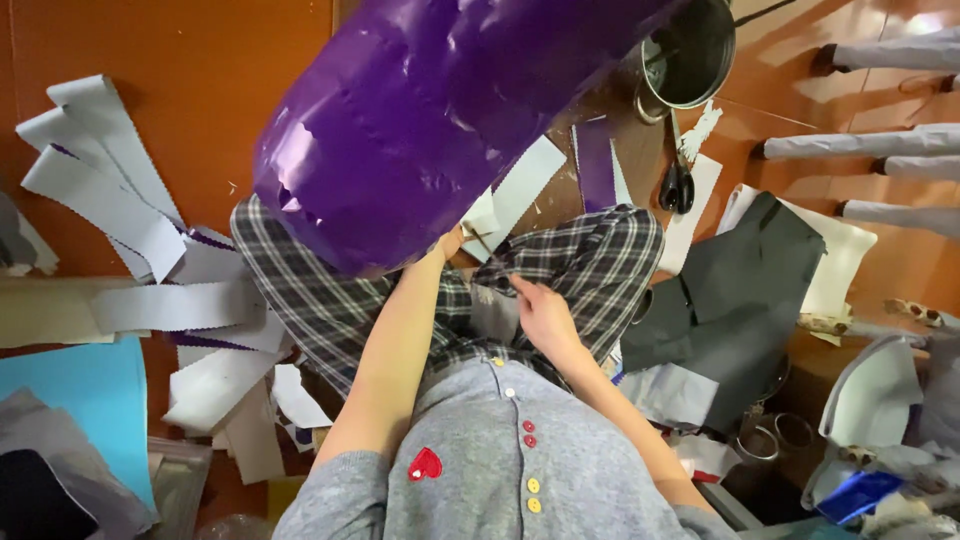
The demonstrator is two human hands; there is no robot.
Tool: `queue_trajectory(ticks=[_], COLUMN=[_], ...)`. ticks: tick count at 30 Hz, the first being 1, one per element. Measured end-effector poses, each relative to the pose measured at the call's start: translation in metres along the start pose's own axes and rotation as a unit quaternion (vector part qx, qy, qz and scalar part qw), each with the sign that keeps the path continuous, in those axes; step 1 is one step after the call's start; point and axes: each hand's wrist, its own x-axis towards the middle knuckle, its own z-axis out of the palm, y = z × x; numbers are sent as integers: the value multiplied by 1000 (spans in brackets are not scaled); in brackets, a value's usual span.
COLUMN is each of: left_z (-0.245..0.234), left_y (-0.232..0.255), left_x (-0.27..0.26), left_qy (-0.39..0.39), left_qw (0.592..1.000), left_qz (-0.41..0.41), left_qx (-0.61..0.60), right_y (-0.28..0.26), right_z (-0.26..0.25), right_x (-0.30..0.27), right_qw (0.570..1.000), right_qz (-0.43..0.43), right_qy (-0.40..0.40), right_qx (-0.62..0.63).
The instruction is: Decorating animal sculptures by applying purple and white adhesive strips to their surfaces
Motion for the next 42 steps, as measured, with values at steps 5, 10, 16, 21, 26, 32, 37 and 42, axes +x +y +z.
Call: queue_trajectory(ticks=[5,10,16,21,26,32,37,42], left_z=[-6,-28,-67,-95,-27,-9,-1,-3], left_y=[-3,0,-31,-26,38,42,36,38], left_x=[-11,-40,-50,-75,-71,-38,-14,-9], left_qy=[3,4,3,6,12,10,8,15], left_qw=[999,998,994,989,984,976,968,961], left_qz=[-7,-9,-10,-1,12,15,16,21], left_qx=[-36,-70,-110,-145,-179,-218,-250,-276], right_y=[-61,-32,-37,-30,-32,2,32,51], right_z=[-54,-7,-56,-35,-5,1,33,29], right_x=[-8,-16,1,76,120,115,105,110], right_qw=[988,986,980,999,997,995,983,980], right_qz=[137,130,181,38,53,55,-48,-21], right_qy=[-64,-99,-71,31,45,74,157,158], right_qx=[-2,24,-30,14,22,43,-87,-119])
